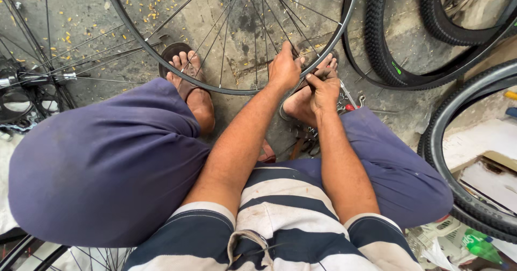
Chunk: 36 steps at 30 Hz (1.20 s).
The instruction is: The person sits on the floor and repeatedly presses a rubber rim strip into the rim of a bicycle wheel using both hands. They rotate the wheel to work around its circumference, ensuring the strip is fully seated inside the rim channel.
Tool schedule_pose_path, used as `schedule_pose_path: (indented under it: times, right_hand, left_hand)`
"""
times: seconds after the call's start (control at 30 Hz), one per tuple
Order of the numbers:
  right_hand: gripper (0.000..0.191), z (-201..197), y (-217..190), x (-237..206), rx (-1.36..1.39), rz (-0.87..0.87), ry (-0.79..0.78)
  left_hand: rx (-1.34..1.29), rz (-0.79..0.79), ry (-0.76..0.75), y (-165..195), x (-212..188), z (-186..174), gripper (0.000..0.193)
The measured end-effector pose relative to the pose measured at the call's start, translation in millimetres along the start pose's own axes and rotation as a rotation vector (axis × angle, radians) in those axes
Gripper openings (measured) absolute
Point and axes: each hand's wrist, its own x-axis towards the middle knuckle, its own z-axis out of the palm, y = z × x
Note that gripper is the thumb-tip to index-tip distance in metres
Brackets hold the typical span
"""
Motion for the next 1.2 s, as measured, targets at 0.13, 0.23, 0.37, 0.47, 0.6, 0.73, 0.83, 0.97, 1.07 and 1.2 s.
schedule_pose_path:
  times: [0.13,0.23,0.37,0.47,0.6,0.73,0.83,0.97,1.07,1.2]
  right_hand:
    - [0.027,-1,2,-1,-0.069,-0.018,-0.026]
    - [0.028,0,3,-1,-0.109,-0.063,-0.024]
    - [0.028,1,5,0,-0.126,-0.102,-0.001]
    - [0.025,0,6,1,-0.106,-0.102,-0.01]
    - [0.016,-3,8,3,-0.009,0.046,-0.029]
    - [0.015,-7,10,2,-0.013,0.079,-0.072]
    - [0.017,-8,11,3,-0.028,0.088,-0.076]
    - [0.02,-11,10,5,-0.054,0.044,-0.091]
    - [0.022,-12,10,7,-0.045,0.031,-0.1]
    - [0.023,-10,9,8,-0.022,0.039,-0.108]
  left_hand:
    - [0.021,-0.005,0.002,-1,0,-1,0.03]
    - [0.023,0.008,0.006,-1,-1,-1,0.031]
    - [0.01,0.004,-0.004,-1,0,-1,0.03]
    - [-0.006,-0.001,-0.023,0,0,-2,0.029]
    - [-0.112,0.028,-0.048,4,-2,-4,0.037]
    - [0.0,0.036,-0.031,13,-10,-6,0.044]
    - [0.145,-0.037,-0.028,20,-13,-9,0.046]
    - [-0.174,0.18,0.044,24,-13,-13,0.047]
    - [0.146,0.049,-0.001,25,-12,-12,0.051]
    - [0.084,0.061,0.004,23,-10,-10,0.05]
